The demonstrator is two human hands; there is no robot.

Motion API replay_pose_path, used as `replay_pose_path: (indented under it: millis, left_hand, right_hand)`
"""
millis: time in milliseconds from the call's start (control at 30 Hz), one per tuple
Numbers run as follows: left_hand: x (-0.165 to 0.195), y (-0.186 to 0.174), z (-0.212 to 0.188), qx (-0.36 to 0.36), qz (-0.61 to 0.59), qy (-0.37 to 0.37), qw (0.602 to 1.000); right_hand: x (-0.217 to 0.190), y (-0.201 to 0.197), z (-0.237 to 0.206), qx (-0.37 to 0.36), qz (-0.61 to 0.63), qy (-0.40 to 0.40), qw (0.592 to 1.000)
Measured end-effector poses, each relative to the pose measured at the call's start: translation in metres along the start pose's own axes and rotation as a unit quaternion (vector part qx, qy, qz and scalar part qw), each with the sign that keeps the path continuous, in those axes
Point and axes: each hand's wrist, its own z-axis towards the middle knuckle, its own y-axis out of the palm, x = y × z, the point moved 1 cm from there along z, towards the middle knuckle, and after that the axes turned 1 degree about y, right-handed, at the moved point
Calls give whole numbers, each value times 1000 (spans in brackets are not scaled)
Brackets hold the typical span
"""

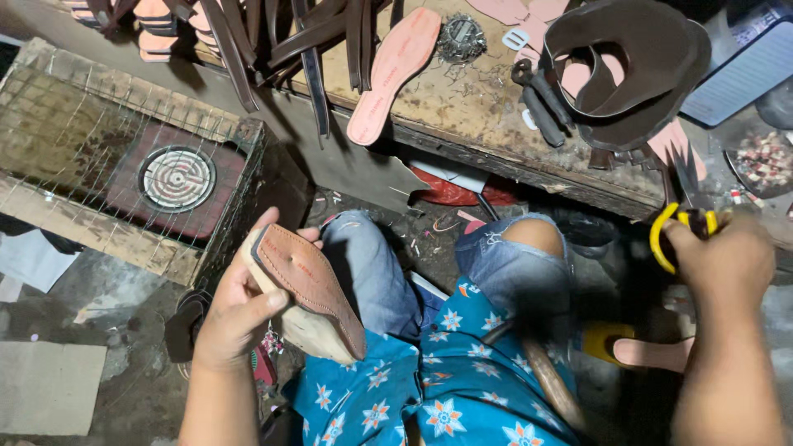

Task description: The person sits on the floor and works on a shoe: they hold a wooden last with a pink insole, hammer the sole area, then pull a black shoe upper over the last and stretch it into place, using pincers to grip and tuck the upper edges around the last.

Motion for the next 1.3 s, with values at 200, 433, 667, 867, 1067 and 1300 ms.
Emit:
replay_pose_path:
  millis: [200,433,667,867,1067,1300]
  left_hand:
    - [-9,4,9,94,205,27,974]
    - [-11,-7,11,114,-144,115,976]
    - [-34,33,52,11,-432,79,898]
    - [-48,54,55,76,-360,23,930]
    - [-48,63,-23,180,115,-27,977]
    - [-44,64,-59,260,414,106,866]
  right_hand:
    - [30,59,70,0,82,-17,997]
    - [-32,51,53,-36,263,-30,964]
    - [-260,7,-91,-603,645,-25,470]
    - [-326,-45,-137,-670,702,16,240]
    - [-340,-46,-127,-489,715,-30,499]
    - [-383,-58,-161,-460,678,-70,569]
